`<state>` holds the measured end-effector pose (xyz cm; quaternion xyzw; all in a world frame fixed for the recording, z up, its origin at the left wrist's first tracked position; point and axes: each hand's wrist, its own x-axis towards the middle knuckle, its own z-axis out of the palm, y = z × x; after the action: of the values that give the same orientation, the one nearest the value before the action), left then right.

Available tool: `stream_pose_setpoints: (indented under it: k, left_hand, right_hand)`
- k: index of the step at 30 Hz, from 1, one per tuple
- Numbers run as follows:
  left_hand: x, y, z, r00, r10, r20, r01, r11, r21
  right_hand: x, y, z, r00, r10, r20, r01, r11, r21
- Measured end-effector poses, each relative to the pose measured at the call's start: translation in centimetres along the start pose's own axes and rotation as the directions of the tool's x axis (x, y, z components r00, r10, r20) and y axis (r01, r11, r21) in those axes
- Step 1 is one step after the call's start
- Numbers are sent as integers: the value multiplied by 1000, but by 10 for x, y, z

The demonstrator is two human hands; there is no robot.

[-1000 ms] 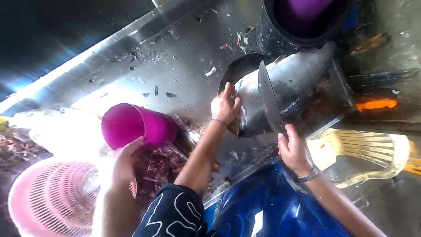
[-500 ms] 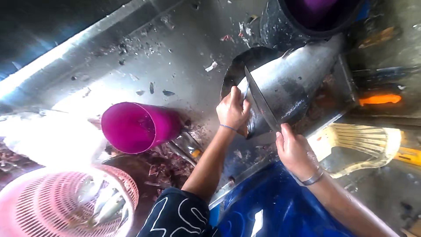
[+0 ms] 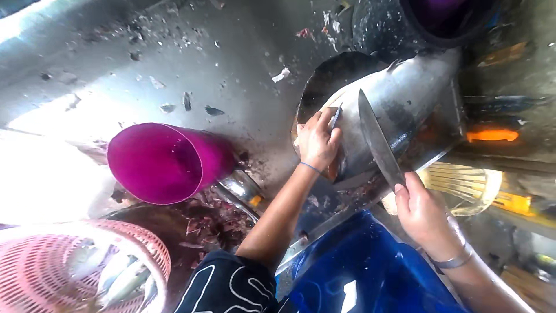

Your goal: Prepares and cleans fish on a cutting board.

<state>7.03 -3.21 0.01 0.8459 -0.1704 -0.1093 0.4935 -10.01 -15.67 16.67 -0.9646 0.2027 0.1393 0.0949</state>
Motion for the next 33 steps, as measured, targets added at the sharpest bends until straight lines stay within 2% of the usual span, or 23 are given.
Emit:
stream_pose_setpoints:
  k: [6,10,13,17,26,30,33]
  left_hand:
    - [1,-17,6,981,180,-69,-185,980,-78]
    - [-4,-18,11,965,198,-174,-201,980,-2]
    - [-4,-23,20,920,269,-286,-272,962,27]
    - [-4,-24,18,923,270,-275,-278,960,9]
    - [-2,-24,18,916,268,-297,-283,959,-9]
    - [0,-26,20,904,285,-318,-293,956,24]
    - [0,-27,20,910,282,-305,-277,959,59]
  right_hand:
    - [2,-9,9,1000,-8,-4,8,1000,16]
    - [3,-16,15,1000,-21,1,21,1000,13]
    - [5,-20,19,998,-59,-35,59,998,-6]
    - [6,-22,21,997,-67,-27,65,997,-45]
    - [-3,-33,-2,994,7,105,12,985,-175]
    - [26,-49,4,977,90,195,-64,989,-137]
    - [56,-57,17,971,121,208,-102,990,-101]
